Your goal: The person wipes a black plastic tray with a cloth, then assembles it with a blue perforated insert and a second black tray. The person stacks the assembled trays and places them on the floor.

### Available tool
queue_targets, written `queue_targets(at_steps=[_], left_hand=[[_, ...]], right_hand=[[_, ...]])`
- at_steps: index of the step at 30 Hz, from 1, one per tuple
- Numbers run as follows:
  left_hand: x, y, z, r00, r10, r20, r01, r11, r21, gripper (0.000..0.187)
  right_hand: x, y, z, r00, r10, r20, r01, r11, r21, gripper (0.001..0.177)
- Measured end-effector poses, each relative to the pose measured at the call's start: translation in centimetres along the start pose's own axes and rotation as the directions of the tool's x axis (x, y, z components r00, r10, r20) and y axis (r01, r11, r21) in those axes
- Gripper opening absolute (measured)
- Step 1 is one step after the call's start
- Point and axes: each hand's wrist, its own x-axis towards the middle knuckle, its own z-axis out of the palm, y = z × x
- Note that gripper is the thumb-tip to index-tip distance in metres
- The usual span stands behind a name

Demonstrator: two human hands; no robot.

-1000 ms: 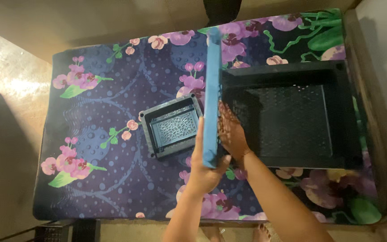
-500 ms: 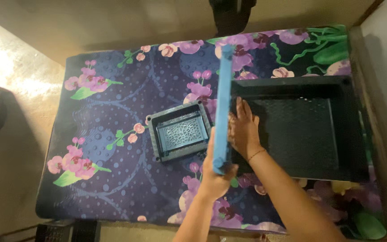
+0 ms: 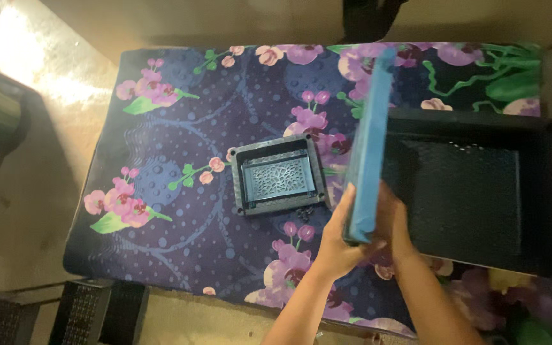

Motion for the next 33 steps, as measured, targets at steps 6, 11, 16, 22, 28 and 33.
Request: queue_targets(at_steps=[6, 11, 16, 22, 28, 33], left_hand=[[-3.2, -5.7, -3.9, 0.988, -0.149, 0.042, 0.150, 0.988, -0.020, 0.084], [-4.5, -10.8, -9.4, 0.912, -0.356, -0.203, 0.263, 0.889, -0.376, 0.053], [-5.7, -13.5, -15.6, 0.804, -0.489, -0.339, 0.307, 0.829, -0.467, 0.055], [-6.2, -17.0, -21.0, 0.767, -0.518, -0.378, 0.393, 0.845, -0.362, 0.049], [-8.8, -19.7, -23.1, 0.770, -0.501, -0.396, 0.425, 0.865, -0.268, 0.048], [-11.2, -21.6, -24.3, 0.772, -0.489, -0.406, 0.404, 0.871, -0.280, 0.047]], right_hand=[[-7.0, -12.6, -4.9, 0.831, 0.154, -0.535, 0.097, 0.906, 0.412, 0.025], [-5.4, -20.6, 0.9, 0.908, -0.031, -0.417, 0.185, 0.924, 0.335, 0.017], [1.4, -17.5, 12.2, 0.972, -0.121, -0.202, 0.171, 0.953, 0.251, 0.008], [4.8, -5.1, 27.7, 0.981, -0.181, 0.065, 0.178, 0.983, 0.052, 0.025], [2.5, 7.3, 35.4, 0.890, 0.089, 0.448, 0.071, 0.942, -0.327, 0.035], [2.5, 11.8, 36.6, 0.764, 0.232, 0.601, 0.157, 0.837, -0.524, 0.028]])
